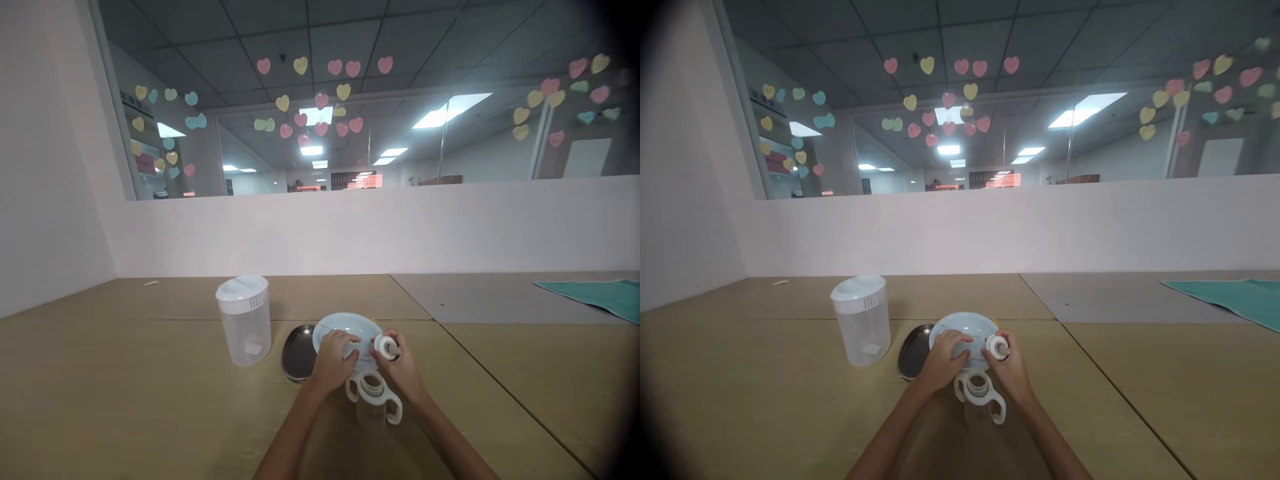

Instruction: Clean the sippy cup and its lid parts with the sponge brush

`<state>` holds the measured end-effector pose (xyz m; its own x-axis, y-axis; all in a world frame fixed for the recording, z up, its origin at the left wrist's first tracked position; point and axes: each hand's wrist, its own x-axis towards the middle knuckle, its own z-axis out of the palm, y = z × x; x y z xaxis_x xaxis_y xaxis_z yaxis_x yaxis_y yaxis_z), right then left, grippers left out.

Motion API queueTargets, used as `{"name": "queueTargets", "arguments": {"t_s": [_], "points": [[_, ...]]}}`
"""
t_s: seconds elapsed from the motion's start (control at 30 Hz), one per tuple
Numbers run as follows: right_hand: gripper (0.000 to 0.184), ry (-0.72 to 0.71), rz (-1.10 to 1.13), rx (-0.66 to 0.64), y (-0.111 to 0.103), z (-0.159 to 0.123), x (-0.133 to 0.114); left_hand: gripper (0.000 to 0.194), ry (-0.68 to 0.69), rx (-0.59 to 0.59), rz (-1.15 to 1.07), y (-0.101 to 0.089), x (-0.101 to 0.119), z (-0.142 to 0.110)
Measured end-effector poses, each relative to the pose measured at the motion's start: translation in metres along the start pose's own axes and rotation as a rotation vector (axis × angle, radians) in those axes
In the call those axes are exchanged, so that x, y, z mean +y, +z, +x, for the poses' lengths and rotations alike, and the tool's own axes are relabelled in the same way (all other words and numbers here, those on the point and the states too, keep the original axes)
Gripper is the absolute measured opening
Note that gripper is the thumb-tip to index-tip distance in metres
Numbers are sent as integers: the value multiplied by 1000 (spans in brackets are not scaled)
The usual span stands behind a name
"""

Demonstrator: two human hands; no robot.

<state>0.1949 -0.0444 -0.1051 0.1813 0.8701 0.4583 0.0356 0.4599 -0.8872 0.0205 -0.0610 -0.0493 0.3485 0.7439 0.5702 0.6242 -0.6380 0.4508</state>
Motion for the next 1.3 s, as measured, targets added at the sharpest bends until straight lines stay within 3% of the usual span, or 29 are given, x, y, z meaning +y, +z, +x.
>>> {"name": "queueTargets", "arguments": {"t_s": [0.1, 0.23, 0.43, 0.63, 0.97, 1.17, 1.3], "points": [[39, -60, -233, -59, 2, -3, 3, 17, 0, 42, -11, 8, -9, -5], [36, -108, -436, -126, 0, -5, 3, 26, 16, 108, 56, 16, -21, -14], [37, -270, -554, -47, -2, -3, 1, 24, 158, 179, 203, 9, -21, -20], [36, -398, -572, 2, -7, -1, -7, 23, 299, 305, 239, 7, -16, -21], [43, -490, -583, 55, 4, 18, -53, 34, 424, 399, 279, 4, -15, -20], [41, -362, -434, -36, 8, 25, -45, 35, 417, 408, 338, 3, -16, -19], [44, -293, -330, -5, 4, 21, -45, 37, 452, 399, 350, 3, -13, -17]]}}
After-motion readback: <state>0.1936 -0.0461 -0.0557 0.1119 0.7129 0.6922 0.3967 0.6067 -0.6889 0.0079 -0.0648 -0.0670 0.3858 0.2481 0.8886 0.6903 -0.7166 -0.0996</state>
